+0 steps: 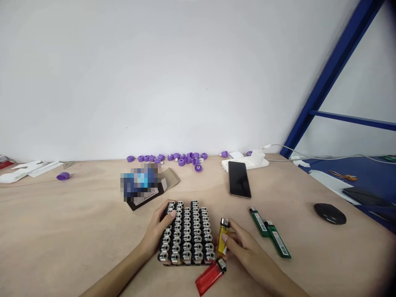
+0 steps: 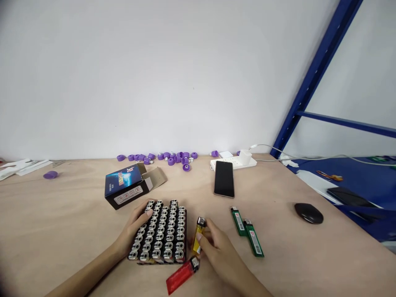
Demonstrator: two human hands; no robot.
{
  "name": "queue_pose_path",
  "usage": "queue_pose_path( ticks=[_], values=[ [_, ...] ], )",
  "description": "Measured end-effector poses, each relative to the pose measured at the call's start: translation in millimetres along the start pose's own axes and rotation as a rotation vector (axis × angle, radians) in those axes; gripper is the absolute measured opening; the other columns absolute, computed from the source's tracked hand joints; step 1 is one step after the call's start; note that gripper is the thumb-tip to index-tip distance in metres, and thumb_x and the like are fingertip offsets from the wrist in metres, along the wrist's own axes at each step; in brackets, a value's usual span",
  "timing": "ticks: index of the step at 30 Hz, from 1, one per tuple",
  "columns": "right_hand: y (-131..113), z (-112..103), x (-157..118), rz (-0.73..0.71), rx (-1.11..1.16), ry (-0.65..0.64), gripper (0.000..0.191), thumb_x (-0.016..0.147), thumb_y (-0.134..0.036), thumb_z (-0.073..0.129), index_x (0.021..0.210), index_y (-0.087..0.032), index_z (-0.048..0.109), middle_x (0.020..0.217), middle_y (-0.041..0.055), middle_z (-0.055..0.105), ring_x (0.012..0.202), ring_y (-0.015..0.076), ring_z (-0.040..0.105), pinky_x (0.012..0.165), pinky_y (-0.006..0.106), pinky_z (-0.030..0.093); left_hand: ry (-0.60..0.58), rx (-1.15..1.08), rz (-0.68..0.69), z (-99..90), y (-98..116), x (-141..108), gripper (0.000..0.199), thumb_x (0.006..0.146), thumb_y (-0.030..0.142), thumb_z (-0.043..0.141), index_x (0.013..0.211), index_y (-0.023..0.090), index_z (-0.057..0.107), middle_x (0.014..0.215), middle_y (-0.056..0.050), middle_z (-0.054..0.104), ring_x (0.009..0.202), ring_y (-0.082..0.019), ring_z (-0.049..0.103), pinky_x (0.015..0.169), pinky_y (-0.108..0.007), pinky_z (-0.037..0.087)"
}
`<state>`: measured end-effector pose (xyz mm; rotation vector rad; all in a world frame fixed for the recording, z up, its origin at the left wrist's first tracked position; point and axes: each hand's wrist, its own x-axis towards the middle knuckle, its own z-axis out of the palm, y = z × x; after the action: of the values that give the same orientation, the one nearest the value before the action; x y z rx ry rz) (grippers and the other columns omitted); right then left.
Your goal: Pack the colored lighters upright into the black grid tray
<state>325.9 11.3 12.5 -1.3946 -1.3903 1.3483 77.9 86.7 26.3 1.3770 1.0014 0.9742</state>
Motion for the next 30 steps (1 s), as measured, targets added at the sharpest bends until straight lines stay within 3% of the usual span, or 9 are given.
queue_pose_path(
  ticks=[3, 9, 12, 17, 21, 25, 30],
  values=[
    [3, 0, -8, 0.017, 0.028, 0.043, 0.044, 0.086, -0.062, 0.054, 0.099, -0.02, 0.052, 0.078, 0.0029, 0.063, 0.075, 0.0215, 0.063, 0.062, 0.03, 0.052, -0.052, -0.01, -0.025, 4.2, 3, -12, 0.034, 0.087, 0.05, 0.059, 0.106, 0.022, 0.062, 0.093, -0.001, 0.065, 0.092, -0.025, 0.059, 0.083, -0.031, 0.046],
    [6, 2, -9, 0.033, 0.089, 0.115, 0.052, 0.083, -0.065, 0.057, 0.106, -0.019, 0.052, 0.087, 0.0061, 0.067, 0.066, 0.018, 0.061, 0.051, 0.027, 0.051, -0.101, 0.022, -0.046, 7.3, 3, -19, 0.032, 0.086, 0.052, 0.059, 0.101, 0.024, 0.06, 0.087, 0.001, 0.061, 0.09, -0.023, 0.057, 0.082, -0.029, 0.047],
    [10, 2, -7, 0.049, 0.111, 0.136, 0.052, 0.083, -0.065, 0.057, 0.106, -0.019, 0.053, 0.088, 0.0063, 0.068, 0.062, 0.0174, 0.062, 0.047, 0.025, 0.05, -0.06, 0.083, -0.066, 5.3, -2, -19, 0.04, 0.084, 0.057, 0.06, 0.105, 0.024, 0.062, 0.095, -0.002, 0.065, 0.095, -0.027, 0.058, 0.086, -0.032, 0.047],
    [10, 0, -10, 0.02, 0.084, 0.153, 0.04, 0.087, -0.057, 0.056, 0.102, -0.02, 0.057, 0.094, 0.0082, 0.068, 0.08, 0.0231, 0.066, 0.054, 0.026, 0.053, 0.013, 0.077, -0.122, -1.5, -18, -21, 0.055, 0.08, 0.06, 0.063, 0.121, 0.024, 0.061, 0.118, -0.006, 0.066, 0.11, -0.034, 0.058, 0.091, -0.038, 0.05],
    [8, -2, -12, -0.003, 0.029, 0.201, 0.038, 0.087, -0.057, 0.056, 0.099, -0.02, 0.059, 0.093, 0.0082, 0.066, 0.085, 0.0249, 0.065, 0.057, 0.027, 0.054, 0.095, 0.092, -0.129, -2.0, -22, -25, 0.054, 0.079, 0.064, 0.061, 0.118, 0.026, 0.064, 0.125, -0.005, 0.066, 0.119, -0.036, 0.054, 0.089, -0.036, 0.052],
    [5, -5, -9, 0.024, 0.032, 0.155, 0.04, 0.086, -0.06, 0.056, 0.087, -0.02, 0.058, 0.081, 0.005, 0.061, 0.074, 0.022, 0.062, 0.053, 0.027, 0.051, 0.149, 0.115, -0.111, 4.0, -12, -24, 0.058, 0.077, 0.07, 0.058, 0.111, 0.025, 0.069, 0.115, -0.006, 0.069, 0.116, -0.037, 0.055, 0.092, -0.038, 0.049],
    [3, -8, -9, 0.058, 0.1, 0.3, 0.047, 0.069, -0.061, 0.074, 0.092, -0.021, 0.066, 0.086, 0.0077, 0.067, 0.083, 0.0267, 0.064, 0.066, 0.032, 0.055, 0.02, 0.046, -0.032, 7.2, -2, -20, 0.047, 0.086, 0.063, 0.053, 0.107, 0.024, 0.068, 0.099, -0.004, 0.07, 0.1, -0.031, 0.06, 0.086, -0.034, 0.048]
  ],
)
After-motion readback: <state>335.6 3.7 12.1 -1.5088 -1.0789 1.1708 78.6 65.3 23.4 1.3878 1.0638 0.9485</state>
